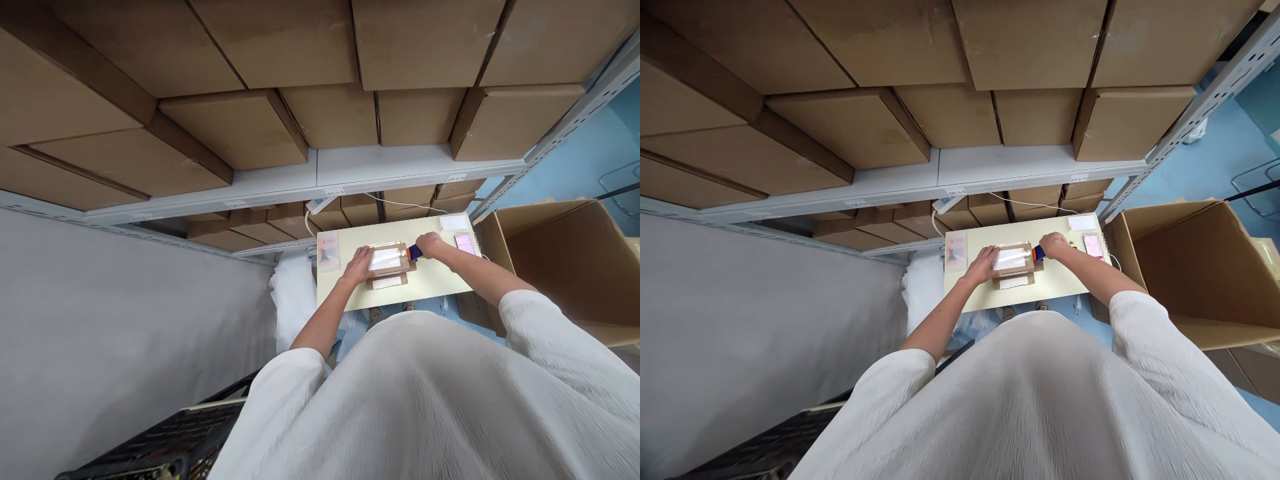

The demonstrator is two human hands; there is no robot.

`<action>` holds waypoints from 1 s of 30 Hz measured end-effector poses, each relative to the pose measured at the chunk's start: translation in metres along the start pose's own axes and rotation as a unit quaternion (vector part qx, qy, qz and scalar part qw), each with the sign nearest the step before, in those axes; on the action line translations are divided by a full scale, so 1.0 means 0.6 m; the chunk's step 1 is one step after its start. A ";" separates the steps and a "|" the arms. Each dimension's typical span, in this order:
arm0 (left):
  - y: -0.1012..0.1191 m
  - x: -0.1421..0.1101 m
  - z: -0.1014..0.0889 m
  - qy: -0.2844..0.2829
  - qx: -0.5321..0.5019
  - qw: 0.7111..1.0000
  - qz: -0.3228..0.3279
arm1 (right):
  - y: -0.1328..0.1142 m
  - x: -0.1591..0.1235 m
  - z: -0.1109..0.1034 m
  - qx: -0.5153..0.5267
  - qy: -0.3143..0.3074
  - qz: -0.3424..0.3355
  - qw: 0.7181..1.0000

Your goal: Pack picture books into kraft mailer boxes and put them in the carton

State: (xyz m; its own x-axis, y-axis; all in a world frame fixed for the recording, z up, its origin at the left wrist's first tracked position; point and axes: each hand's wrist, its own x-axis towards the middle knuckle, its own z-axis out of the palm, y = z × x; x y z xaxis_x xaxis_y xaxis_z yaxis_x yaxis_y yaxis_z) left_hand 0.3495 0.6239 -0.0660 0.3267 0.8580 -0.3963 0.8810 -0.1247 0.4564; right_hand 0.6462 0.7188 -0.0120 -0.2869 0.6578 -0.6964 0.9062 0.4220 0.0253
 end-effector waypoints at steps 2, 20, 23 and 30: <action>-0.001 -0.001 0.000 0.003 -0.002 1.000 0.003 | -0.017 0.005 -0.010 -0.025 -0.026 0.036 0.999; 0.002 0.001 -0.004 -0.003 0.004 1.000 0.001 | -0.067 0.025 -0.026 -0.122 -0.042 0.060 0.990; 0.002 0.002 -0.005 -0.002 0.009 1.000 0.001 | -0.072 0.018 -0.019 -0.116 -0.027 0.061 0.991; 0.004 0.004 -0.009 -0.003 0.011 1.000 0.002 | -0.089 -0.004 -0.002 -0.107 0.006 0.067 0.992</action>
State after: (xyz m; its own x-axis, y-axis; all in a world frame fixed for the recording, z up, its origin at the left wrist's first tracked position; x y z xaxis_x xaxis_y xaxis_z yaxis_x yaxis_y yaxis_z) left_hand 0.3506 0.6282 -0.0615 0.3330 0.8546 -0.3985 0.8864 -0.1395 0.4415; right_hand 0.5979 0.6956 -0.0106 -0.1740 0.7241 -0.6674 0.8500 0.4526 0.2694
